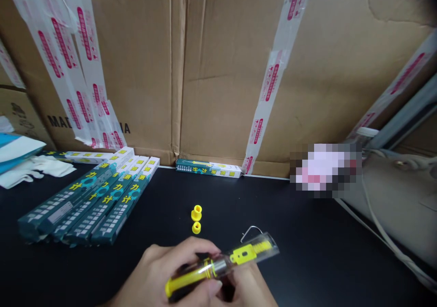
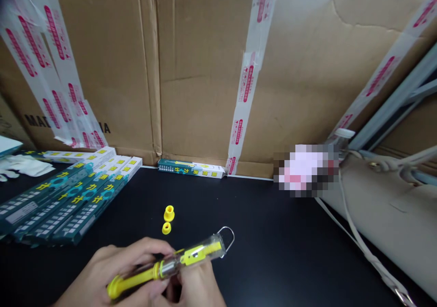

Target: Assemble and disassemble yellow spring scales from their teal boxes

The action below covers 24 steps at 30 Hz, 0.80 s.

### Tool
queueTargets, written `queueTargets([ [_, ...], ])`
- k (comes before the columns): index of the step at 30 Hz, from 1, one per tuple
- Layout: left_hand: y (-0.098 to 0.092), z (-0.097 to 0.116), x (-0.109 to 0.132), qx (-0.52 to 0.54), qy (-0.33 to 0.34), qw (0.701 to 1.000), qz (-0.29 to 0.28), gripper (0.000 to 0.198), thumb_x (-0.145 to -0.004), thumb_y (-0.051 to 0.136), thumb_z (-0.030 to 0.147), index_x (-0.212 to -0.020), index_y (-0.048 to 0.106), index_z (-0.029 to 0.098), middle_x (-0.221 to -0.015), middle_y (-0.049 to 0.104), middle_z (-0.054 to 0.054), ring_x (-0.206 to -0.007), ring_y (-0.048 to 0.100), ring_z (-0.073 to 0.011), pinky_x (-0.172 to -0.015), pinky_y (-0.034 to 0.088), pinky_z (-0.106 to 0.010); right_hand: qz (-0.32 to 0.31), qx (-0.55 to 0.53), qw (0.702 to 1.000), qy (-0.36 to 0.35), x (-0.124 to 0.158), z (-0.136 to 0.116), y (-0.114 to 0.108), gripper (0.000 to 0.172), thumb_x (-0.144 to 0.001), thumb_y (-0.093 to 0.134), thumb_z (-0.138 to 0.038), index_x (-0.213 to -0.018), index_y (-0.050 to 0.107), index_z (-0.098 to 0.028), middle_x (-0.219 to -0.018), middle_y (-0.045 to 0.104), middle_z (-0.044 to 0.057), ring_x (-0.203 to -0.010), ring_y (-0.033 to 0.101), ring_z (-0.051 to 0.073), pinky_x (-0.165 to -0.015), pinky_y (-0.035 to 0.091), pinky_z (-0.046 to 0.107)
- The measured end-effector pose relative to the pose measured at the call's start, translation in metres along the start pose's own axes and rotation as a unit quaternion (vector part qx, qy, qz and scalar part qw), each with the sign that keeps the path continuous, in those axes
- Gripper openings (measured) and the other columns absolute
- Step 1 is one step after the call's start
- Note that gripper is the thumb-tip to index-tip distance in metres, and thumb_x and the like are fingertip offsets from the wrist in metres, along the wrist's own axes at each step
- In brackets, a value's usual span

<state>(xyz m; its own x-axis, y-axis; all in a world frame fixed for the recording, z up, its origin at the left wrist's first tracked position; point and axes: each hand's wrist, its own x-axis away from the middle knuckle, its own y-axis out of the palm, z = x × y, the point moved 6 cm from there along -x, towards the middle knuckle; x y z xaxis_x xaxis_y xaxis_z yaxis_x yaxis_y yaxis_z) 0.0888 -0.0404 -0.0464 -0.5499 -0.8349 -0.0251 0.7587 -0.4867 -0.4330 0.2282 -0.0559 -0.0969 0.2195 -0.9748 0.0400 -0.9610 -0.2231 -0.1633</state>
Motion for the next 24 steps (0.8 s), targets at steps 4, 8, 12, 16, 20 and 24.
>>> queueTargets([
  [4, -0.005, -0.004, -0.007, 0.097, -0.026, 0.994, 0.039, 0.031, -0.089, 0.065, 0.050, -0.102, 0.071, 0.022, -0.065, 0.072, 0.001, -0.061, 0.067, -0.0174, -0.059, 0.047, -0.022, -0.049, 0.074, 0.996, 0.001, -0.005, -0.021, 0.001, 0.051, -0.063, 0.088, -0.063, -0.061, 0.061, -0.020, -0.052, 0.050, -0.005, -0.048, 0.042, 0.010, -0.046, 0.032, 0.024],
  [8, -0.017, -0.016, -0.011, 0.186, -0.052, 0.973, 0.124, 0.035, -0.086, 0.071, 0.054, -0.090, 0.065, 0.020, -0.057, 0.065, 0.003, -0.057, 0.057, -0.0129, -0.060, 0.043, -0.021, 0.014, 0.232, 0.972, -0.048, -0.008, -0.035, -0.017, 0.046, -0.081, 0.075, -0.061, -0.065, 0.058, -0.022, -0.053, 0.053, -0.004, -0.046, 0.041, 0.011, -0.046, 0.030, 0.026],
  [12, -0.020, -0.026, -0.014, 0.227, -0.039, 0.965, 0.128, 0.037, -0.087, 0.071, 0.057, -0.085, 0.062, 0.022, -0.055, 0.063, 0.003, -0.059, 0.055, -0.0120, -0.056, 0.041, -0.018, 0.126, 0.315, 0.932, -0.132, -0.011, -0.046, -0.043, 0.030, -0.099, 0.058, -0.050, -0.091, 0.067, -0.022, -0.063, 0.059, -0.001, -0.052, 0.049, 0.015, -0.053, 0.038, 0.029],
  [16, -0.025, -0.030, -0.013, 0.210, -0.046, 0.966, 0.142, 0.038, -0.082, 0.076, 0.058, -0.079, 0.065, 0.021, -0.053, 0.062, 0.003, -0.057, 0.056, -0.0125, -0.046, 0.034, -0.017, 0.113, 0.316, 0.928, -0.164, -0.028, -0.051, -0.050, 0.019, -0.101, 0.056, -0.033, -0.101, 0.070, -0.021, -0.081, 0.063, 0.004, -0.063, 0.055, 0.018, -0.060, 0.044, 0.031],
  [20, -0.035, -0.031, -0.012, 0.177, -0.055, 0.969, 0.162, 0.036, -0.075, 0.082, 0.054, -0.079, 0.073, 0.019, -0.064, 0.067, 0.001, -0.042, 0.039, -0.0045, -0.035, 0.019, -0.017, 0.049, 0.262, 0.945, -0.191, -0.049, -0.054, -0.043, 0.036, -0.096, 0.057, -0.021, -0.130, 0.067, -0.023, -0.096, 0.063, 0.005, -0.077, 0.065, 0.020, -0.070, 0.053, 0.034],
  [24, -0.042, -0.033, -0.014, 0.195, -0.077, 0.964, 0.165, 0.042, -0.075, 0.079, 0.058, -0.081, 0.074, 0.017, -0.058, 0.062, 0.003, -0.032, 0.028, -0.0006, -0.031, 0.015, -0.016, 0.023, 0.230, 0.950, -0.211, -0.064, -0.060, -0.034, 0.020, -0.094, 0.065, -0.027, -0.110, 0.076, -0.022, -0.097, 0.063, 0.005, -0.082, 0.068, 0.020, -0.078, 0.056, 0.035],
])
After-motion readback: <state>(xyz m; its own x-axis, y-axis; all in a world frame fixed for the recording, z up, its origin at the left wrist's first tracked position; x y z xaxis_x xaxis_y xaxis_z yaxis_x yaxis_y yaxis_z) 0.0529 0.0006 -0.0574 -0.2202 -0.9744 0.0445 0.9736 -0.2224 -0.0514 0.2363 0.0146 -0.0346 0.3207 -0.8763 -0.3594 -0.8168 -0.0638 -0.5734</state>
